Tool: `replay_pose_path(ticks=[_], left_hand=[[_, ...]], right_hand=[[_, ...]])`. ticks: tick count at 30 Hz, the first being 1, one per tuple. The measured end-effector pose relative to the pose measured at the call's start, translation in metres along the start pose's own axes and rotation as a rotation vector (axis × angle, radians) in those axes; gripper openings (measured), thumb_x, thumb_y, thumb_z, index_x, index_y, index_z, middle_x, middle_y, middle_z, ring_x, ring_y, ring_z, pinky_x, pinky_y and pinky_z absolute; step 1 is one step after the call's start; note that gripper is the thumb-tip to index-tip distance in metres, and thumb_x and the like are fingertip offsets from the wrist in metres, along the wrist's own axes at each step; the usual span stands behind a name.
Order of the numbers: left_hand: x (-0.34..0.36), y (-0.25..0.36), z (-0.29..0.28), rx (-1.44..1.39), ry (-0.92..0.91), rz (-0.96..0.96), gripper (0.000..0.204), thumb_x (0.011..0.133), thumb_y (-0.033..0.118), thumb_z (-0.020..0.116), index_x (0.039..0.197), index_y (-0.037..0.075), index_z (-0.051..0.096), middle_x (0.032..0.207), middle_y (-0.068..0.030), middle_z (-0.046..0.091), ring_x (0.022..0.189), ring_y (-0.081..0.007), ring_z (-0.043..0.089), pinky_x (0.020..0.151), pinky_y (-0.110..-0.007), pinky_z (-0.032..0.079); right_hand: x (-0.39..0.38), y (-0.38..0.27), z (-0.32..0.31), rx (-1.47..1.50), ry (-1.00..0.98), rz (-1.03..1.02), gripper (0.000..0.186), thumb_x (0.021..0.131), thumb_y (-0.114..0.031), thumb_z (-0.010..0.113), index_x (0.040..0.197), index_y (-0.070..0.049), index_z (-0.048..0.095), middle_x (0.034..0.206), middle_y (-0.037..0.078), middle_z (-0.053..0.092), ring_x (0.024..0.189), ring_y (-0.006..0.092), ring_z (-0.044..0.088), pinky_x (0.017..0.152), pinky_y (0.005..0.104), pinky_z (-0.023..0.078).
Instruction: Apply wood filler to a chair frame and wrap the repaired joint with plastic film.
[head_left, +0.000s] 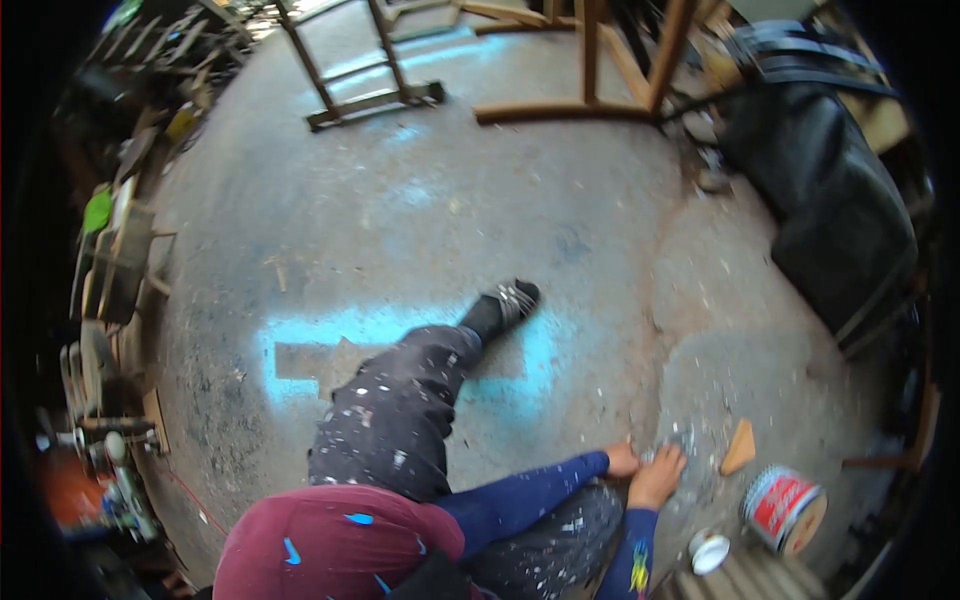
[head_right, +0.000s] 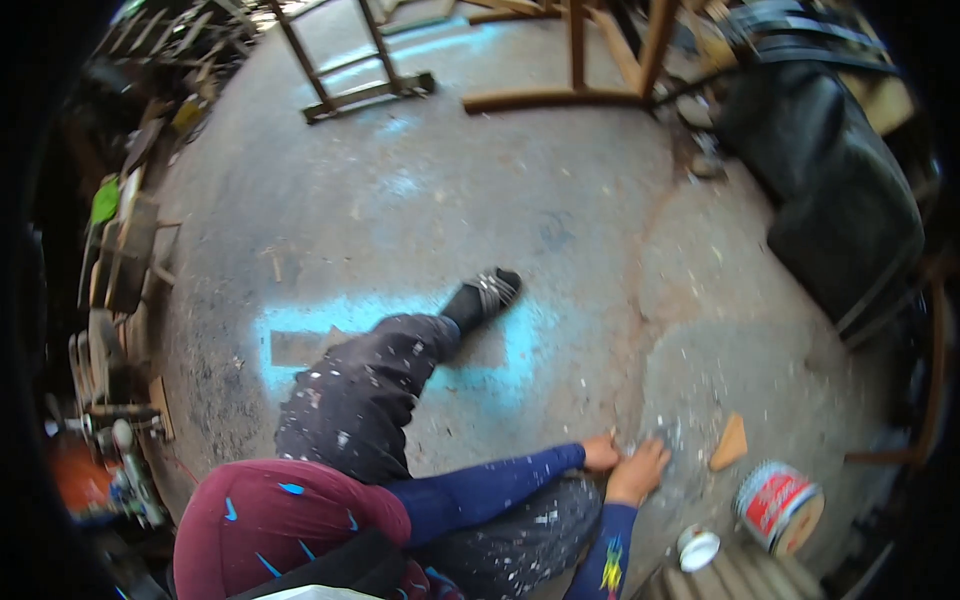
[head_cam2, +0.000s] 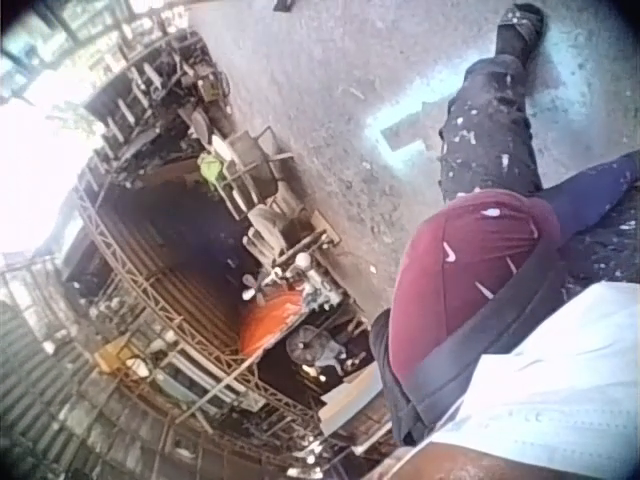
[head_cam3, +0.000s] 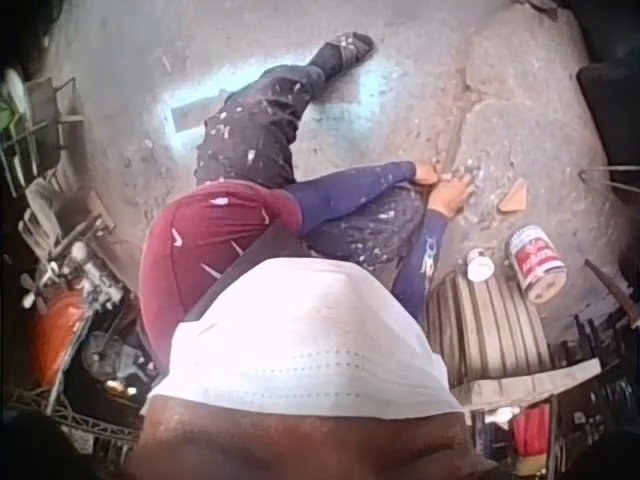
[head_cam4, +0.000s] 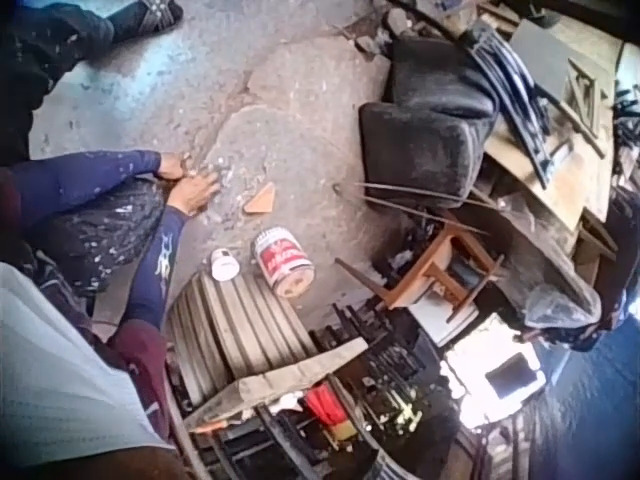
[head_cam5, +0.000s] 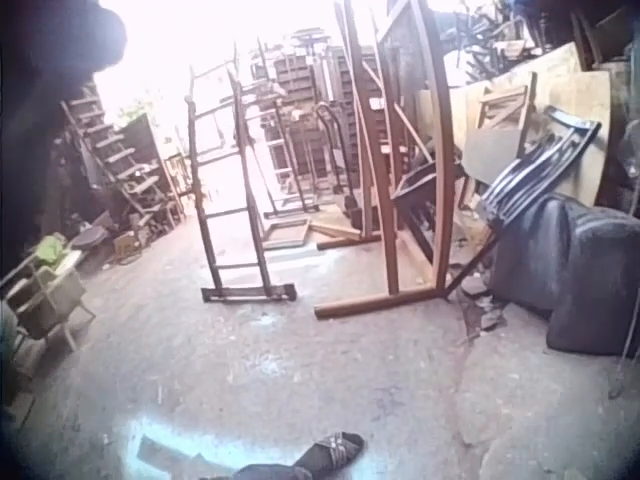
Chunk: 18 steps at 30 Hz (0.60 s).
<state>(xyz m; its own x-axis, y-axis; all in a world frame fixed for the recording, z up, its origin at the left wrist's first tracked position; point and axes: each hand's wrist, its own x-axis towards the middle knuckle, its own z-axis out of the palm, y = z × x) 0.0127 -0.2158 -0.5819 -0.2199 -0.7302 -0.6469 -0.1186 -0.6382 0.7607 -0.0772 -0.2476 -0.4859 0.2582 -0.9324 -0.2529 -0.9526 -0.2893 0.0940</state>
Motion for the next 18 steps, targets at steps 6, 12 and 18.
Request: replay_pose_path(ticks=[6, 12, 18], left_hand=[[-0.014, 0.031, -0.041, -0.204, -0.224, -0.152, 0.027, 0.090, 0.030, 0.065, 0.088, 0.005, 0.074, 0.066, -0.0092, 0.067, 0.046, -0.0168, 0.059, 0.039, -0.032, 0.044], [-0.058, 0.095, -0.049, 0.439, 0.270, 0.447, 0.025, 0.083, 0.023, 0.068, 0.094, 0.000, 0.067, 0.075, -0.0168, 0.068, 0.078, -0.0372, 0.068, 0.075, -0.047, 0.053], [-0.049, 0.044, 0.008, 0.560, 0.304, 0.292, 0.033, 0.078, 0.025, 0.074, 0.099, 0.001, 0.063, 0.086, -0.0208, 0.069, 0.084, -0.0392, 0.069, 0.075, -0.050, 0.053]], right_hand=[[0.127, 0.085, -0.014, 0.256, 0.199, 0.078, 0.027, 0.073, -0.010, 0.068, 0.097, 0.003, 0.070, 0.102, 0.025, 0.068, 0.101, 0.0426, 0.064, 0.089, 0.0480, 0.051], [0.014, 0.111, -0.067, 0.467, 0.715, 0.500, 0.035, 0.075, 0.006, 0.063, 0.109, 0.010, 0.067, 0.110, 0.027, 0.067, 0.100, 0.0428, 0.065, 0.092, 0.0451, 0.050], [-0.051, 0.063, -0.026, 0.336, 0.364, 0.271, 0.041, 0.073, 0.007, 0.063, 0.114, 0.005, 0.065, 0.114, 0.020, 0.060, 0.110, 0.0387, 0.056, 0.097, 0.0441, 0.048]])
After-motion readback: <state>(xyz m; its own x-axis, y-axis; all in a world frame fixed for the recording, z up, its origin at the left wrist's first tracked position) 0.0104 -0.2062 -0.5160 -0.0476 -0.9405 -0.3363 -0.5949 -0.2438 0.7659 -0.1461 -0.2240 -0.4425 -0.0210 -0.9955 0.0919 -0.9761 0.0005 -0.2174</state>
